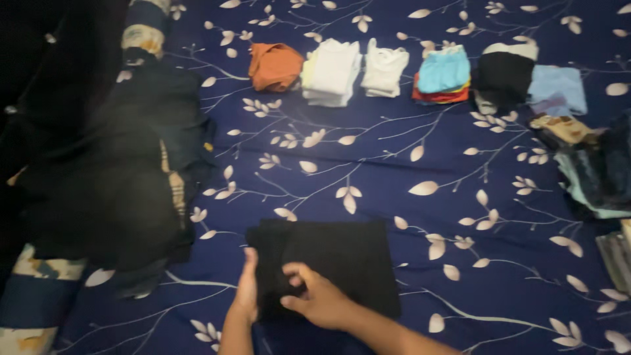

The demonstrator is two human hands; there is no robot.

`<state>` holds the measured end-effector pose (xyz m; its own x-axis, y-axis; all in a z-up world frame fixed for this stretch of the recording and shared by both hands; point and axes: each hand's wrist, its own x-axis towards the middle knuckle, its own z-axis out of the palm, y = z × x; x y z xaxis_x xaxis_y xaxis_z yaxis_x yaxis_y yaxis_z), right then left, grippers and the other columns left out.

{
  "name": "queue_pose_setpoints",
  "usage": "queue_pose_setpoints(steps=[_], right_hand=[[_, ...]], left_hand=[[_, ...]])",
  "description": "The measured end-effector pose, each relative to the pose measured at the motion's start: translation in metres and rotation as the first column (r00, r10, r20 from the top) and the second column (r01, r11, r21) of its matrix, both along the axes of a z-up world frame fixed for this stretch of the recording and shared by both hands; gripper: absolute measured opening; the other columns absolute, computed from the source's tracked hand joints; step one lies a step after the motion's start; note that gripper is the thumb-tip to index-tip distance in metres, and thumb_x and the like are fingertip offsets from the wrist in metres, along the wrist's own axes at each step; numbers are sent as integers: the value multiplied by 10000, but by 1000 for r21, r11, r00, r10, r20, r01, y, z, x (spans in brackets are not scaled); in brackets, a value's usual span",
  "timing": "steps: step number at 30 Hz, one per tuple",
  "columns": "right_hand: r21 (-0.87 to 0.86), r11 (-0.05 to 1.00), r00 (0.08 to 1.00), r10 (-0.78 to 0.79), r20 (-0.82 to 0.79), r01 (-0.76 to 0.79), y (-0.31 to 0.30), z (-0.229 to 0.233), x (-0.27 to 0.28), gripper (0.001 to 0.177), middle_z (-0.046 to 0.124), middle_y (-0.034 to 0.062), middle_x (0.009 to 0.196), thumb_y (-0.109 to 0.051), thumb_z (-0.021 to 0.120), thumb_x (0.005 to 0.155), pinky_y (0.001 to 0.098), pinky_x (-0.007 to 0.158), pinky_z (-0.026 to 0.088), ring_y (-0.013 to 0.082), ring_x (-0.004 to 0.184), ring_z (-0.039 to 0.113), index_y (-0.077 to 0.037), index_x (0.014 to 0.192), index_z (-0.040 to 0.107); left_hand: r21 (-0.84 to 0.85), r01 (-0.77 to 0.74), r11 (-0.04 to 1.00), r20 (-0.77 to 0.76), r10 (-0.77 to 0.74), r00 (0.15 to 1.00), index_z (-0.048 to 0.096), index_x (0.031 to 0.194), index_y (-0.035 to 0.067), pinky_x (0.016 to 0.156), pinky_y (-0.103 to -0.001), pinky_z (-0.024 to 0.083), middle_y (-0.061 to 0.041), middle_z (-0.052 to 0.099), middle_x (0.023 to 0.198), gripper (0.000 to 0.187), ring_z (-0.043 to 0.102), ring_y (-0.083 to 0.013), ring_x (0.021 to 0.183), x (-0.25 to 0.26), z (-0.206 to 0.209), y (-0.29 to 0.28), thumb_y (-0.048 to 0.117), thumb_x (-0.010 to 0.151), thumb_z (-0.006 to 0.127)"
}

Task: The person folds clothes including shirts, underwear, and pants on a bed, organizing them into neat piles.

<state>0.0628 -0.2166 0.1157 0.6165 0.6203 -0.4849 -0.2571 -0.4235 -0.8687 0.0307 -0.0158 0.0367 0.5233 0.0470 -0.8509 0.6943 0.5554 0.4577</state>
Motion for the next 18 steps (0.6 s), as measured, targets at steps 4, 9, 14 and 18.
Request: queue_pose_setpoints(steps=[4,9,14,18], right_hand=[[-313,924,881,-51,471,221,-32,-34,11,554,674,60,1204,-286,845,774,382,901,557,240,1064,672,-262,1285,631],[-455,585,740,-497,454,672,-105,-89,40,782,673,190,1173,-349,877,750,418,910,532,339,1076,667,-71,1377,502],[-243,785,761,-616,-205,570,-127,-89,61,517,783,219,1173,-295,749,858,339,879,583,272,1017,758,2,1277,689],[-2,901,901,-434,-20,434,-102,-7,74,481,772,127,1148,-222,776,829,302,850,588,202,998,740,-44,1256,646]], left_hand=[[479,235,846,-98,-215,972,528,1443,68,1071,-448,459,-192,654,1412,659,626,-333,1276,-2,-34,11,413,901,677],[901,121,417,27,-332,943,555,1422,106,1019,-417,490,-157,691,1320,617,656,-315,1207,-5,-24,4,222,842,731],[971,167,172,-112,-292,950,508,1416,183,1007,-414,479,-120,630,1250,621,609,-285,1162,11,10,-56,259,856,764],[210,-143,967,-79,163,983,421,1526,191,941,-589,464,-86,583,1227,614,540,-294,1103,46,34,-95,497,1006,534]])
